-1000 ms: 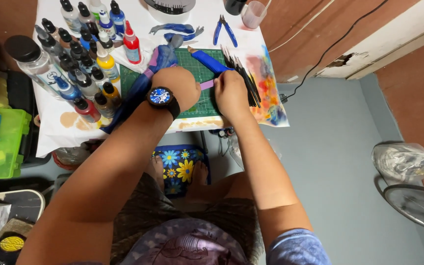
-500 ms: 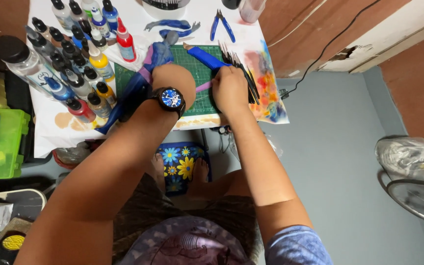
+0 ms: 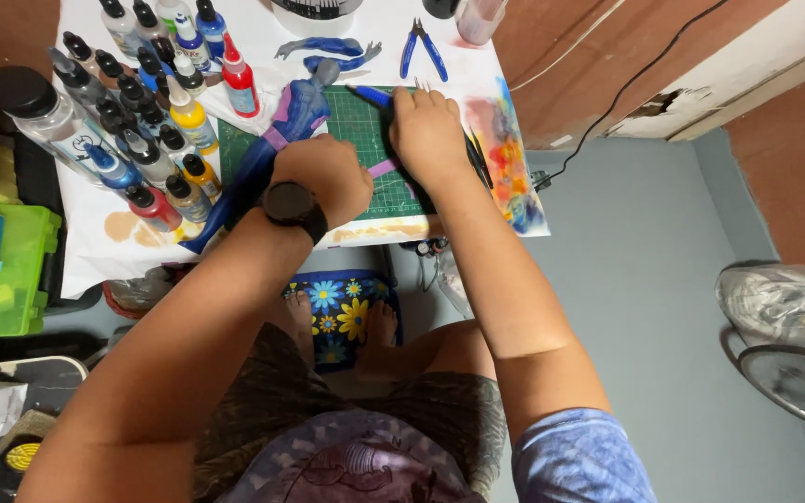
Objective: Using a utility knife to trim and remove masking tape from a blue model figure at a design station.
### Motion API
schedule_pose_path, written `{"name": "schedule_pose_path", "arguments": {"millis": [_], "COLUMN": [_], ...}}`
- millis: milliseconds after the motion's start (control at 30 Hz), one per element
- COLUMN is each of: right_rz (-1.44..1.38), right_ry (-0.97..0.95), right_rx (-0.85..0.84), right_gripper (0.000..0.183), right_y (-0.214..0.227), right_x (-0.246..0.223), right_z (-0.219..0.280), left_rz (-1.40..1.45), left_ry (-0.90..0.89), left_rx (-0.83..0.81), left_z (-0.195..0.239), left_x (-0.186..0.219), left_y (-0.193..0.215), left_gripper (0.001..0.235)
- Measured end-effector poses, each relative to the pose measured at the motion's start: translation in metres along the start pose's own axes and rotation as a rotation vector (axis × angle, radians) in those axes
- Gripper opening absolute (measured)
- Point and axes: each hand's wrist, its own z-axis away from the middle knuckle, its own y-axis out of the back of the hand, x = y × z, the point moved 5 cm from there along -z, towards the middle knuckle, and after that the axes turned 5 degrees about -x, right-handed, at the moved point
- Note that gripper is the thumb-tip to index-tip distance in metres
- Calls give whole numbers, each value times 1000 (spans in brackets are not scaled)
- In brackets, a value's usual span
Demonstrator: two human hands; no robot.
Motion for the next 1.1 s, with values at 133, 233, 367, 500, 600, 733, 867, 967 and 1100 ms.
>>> {"name": "schedule_pose_path", "arguments": {"millis": [133,233,367,500,600,733,867,967,1100], "right_rz": [-505,-733,-866,-938,-880,-796,-664,-564,-469], "right_ry": [-268,-271,-407,-381,-342,-307,-278,-284,-290], "right_rx": [-227,-123,-95,-87,-103,-120,-147,-176,-193], "right_gripper": [47,38,36,35,34,34,34,35,35], "right_y": [103,145,142,133,127,123,110,108,110], "right_x": [-19,-35,-43,-55,-57,-63,-70,-75,-78], "right_z": [25,69,117,128,126,118,118,123,133], "left_rz": [40,-20,-83,-146,-148,-147,-175,-187,-198], "left_ry": [-177,-127,-144,-132,-119,-116,-117,-110,-104], "left_rx": [171,14,-70,-134,-137,-145,-214,-232,-258], "left_z": [4,9,14,17,11,14,14,11,8], "left_x": [-8,-5,-2,0,1,4,5,4,4], "left_y": [4,15,24,29,27,31,30,29,26], "left_gripper": [36,43,42,47,47,48,51,52,54]}}
